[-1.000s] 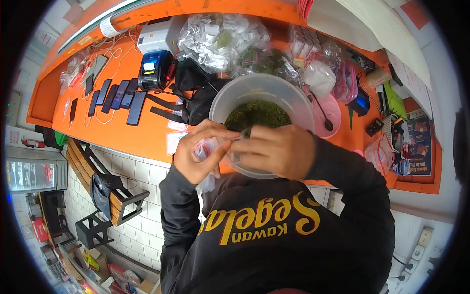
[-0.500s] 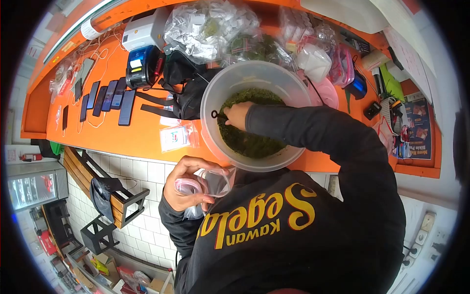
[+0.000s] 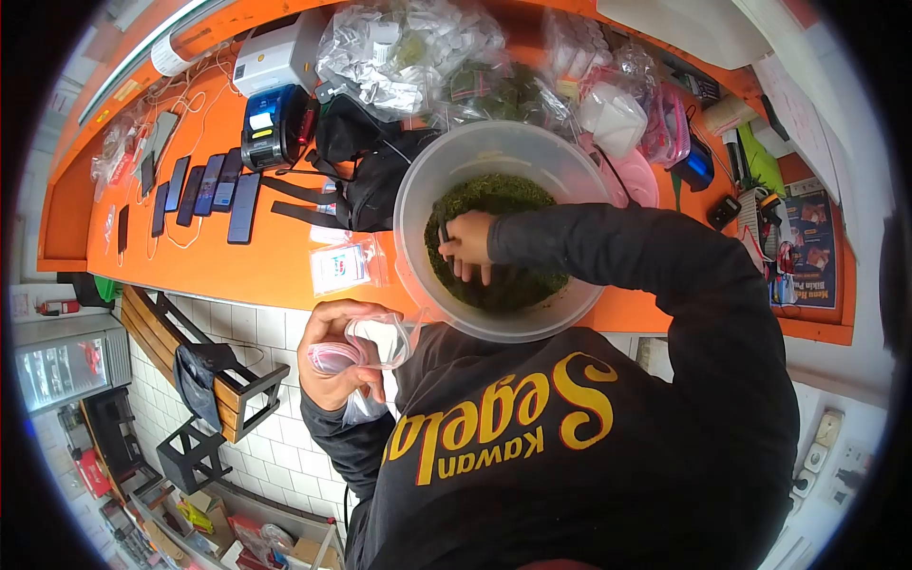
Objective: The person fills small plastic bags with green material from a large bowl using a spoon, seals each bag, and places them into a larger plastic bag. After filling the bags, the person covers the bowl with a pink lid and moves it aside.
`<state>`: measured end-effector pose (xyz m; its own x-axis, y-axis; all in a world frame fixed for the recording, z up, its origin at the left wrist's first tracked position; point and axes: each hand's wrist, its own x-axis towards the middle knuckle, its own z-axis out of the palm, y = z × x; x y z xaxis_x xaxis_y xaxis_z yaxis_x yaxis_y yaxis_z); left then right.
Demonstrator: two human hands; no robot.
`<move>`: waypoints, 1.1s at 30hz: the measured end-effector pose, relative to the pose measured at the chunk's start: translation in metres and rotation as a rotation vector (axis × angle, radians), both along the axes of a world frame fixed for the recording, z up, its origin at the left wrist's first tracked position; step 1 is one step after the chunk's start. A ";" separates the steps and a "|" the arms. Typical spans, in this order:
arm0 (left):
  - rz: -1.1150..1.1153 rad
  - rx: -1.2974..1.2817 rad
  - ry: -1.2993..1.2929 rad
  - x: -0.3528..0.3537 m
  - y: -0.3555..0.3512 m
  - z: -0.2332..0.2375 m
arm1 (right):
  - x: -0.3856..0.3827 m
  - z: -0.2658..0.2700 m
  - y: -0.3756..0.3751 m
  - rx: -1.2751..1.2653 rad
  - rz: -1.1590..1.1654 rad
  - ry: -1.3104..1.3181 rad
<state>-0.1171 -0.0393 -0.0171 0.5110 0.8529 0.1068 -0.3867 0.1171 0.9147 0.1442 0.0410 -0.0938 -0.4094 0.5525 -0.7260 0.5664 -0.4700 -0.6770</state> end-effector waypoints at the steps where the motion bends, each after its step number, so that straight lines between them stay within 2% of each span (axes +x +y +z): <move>1: 0.023 -0.011 0.013 0.001 0.000 0.000 | 0.005 0.002 0.002 0.001 0.000 -0.001; 3: 0.047 -0.022 0.029 0.001 0.002 0.002 | 0.016 0.015 0.005 0.041 -0.204 0.088; 5: 0.057 0.043 0.034 0.002 0.007 0.005 | 0.032 0.037 0.002 0.091 -0.221 0.110; 9: 0.095 0.044 0.037 0.015 0.015 0.014 | 0.062 0.087 -0.018 0.256 -0.425 0.286; 11: 0.143 -0.097 0.024 0.037 0.021 0.035 | 0.072 0.118 -0.035 0.334 -0.500 0.325; 13: 0.119 -0.115 0.060 0.056 0.028 0.037 | 0.078 0.144 -0.054 0.624 -0.629 0.308; 14: 0.132 -0.108 0.150 0.067 0.031 0.036 | 0.080 0.155 -0.063 0.633 -0.629 0.303; 16: 0.135 -0.099 0.297 0.087 0.034 0.036 | 0.080 0.171 -0.083 0.944 -0.675 0.238; 17: 0.132 -0.095 0.294 0.095 0.035 0.033 | 0.079 0.175 -0.092 0.948 -0.676 0.235; 19: 0.157 0.025 0.407 0.107 0.038 0.025 | 0.077 0.178 -0.106 1.168 -0.537 0.120; 20: 0.139 -0.008 0.378 0.112 0.037 0.028 | 0.083 0.168 -0.108 1.365 -0.385 0.107; 21: 0.136 -0.004 0.379 0.114 0.037 0.028 | 0.086 0.167 -0.111 1.369 -0.389 0.107; 23: 0.151 0.049 0.445 0.117 0.037 0.026 | 0.087 0.167 -0.116 1.677 -0.017 -0.046; 24: 0.151 0.051 0.446 0.117 0.037 0.025 | 0.085 0.171 -0.121 1.668 0.042 -0.098; 27: 0.122 0.000 0.433 0.115 0.036 0.023 | 0.081 0.167 -0.127 1.812 0.063 -0.122; 31: 0.110 -0.032 0.448 0.113 0.033 0.019 | 0.087 0.167 -0.126 1.825 0.064 -0.083; 33: 0.116 -0.030 0.432 0.112 0.030 0.017 | 0.092 0.157 -0.121 1.706 -0.051 -0.184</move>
